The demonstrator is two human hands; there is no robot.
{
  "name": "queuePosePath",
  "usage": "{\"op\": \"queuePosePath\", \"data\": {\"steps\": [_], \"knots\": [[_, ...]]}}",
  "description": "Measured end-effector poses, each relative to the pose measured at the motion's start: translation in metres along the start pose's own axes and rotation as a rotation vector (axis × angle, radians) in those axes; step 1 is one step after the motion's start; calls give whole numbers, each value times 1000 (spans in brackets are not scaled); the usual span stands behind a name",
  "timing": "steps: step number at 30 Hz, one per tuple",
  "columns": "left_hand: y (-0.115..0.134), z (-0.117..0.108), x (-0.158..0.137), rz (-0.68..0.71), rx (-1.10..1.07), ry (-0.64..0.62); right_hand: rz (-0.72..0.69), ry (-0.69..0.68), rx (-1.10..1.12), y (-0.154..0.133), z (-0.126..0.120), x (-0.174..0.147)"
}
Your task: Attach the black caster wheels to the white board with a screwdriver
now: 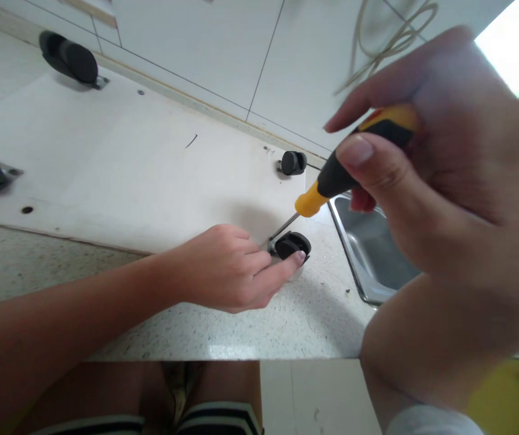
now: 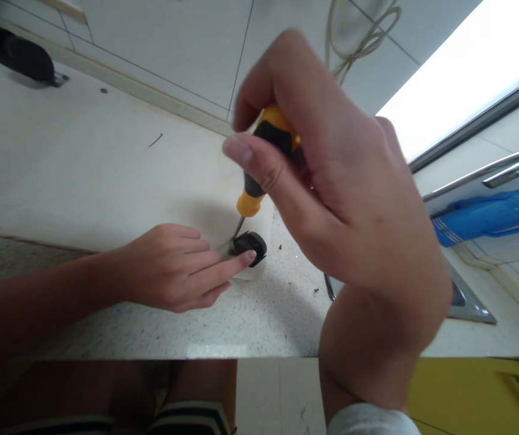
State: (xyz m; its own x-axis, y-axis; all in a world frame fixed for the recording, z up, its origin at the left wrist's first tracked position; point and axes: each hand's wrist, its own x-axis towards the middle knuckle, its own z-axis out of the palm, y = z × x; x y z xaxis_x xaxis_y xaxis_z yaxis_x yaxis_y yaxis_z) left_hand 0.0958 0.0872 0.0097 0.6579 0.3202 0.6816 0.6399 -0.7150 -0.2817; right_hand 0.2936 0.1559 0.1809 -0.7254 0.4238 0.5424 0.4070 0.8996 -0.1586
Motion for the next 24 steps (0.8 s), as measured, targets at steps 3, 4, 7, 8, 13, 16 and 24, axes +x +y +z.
{"op": "queuePosePath", "data": {"steps": [3, 4, 7, 8, 13, 16, 24], "knots": [[0, 0, 0, 0, 2, -6, 13, 67, -260, -1, -3, -3], [0, 0, 0, 4, 3, -6, 21, 13, -250, -1, -4, -4], [0, 0, 0, 4, 2, 2, 75, -117, -115, -1, -9, -7], [0, 0, 0, 2, 0, 5, 67, -73, -116, -1, -9, -7], [0, -1, 0, 7, 1, -7, 47, 21, -215, 3, -7, -5], [-1, -1, 0, 14, 6, -3, 9, -63, 38, 8, -6, -4], [-1, -1, 0, 19, 5, -11, 26, -83, -57, -1, -7, -6]]}}
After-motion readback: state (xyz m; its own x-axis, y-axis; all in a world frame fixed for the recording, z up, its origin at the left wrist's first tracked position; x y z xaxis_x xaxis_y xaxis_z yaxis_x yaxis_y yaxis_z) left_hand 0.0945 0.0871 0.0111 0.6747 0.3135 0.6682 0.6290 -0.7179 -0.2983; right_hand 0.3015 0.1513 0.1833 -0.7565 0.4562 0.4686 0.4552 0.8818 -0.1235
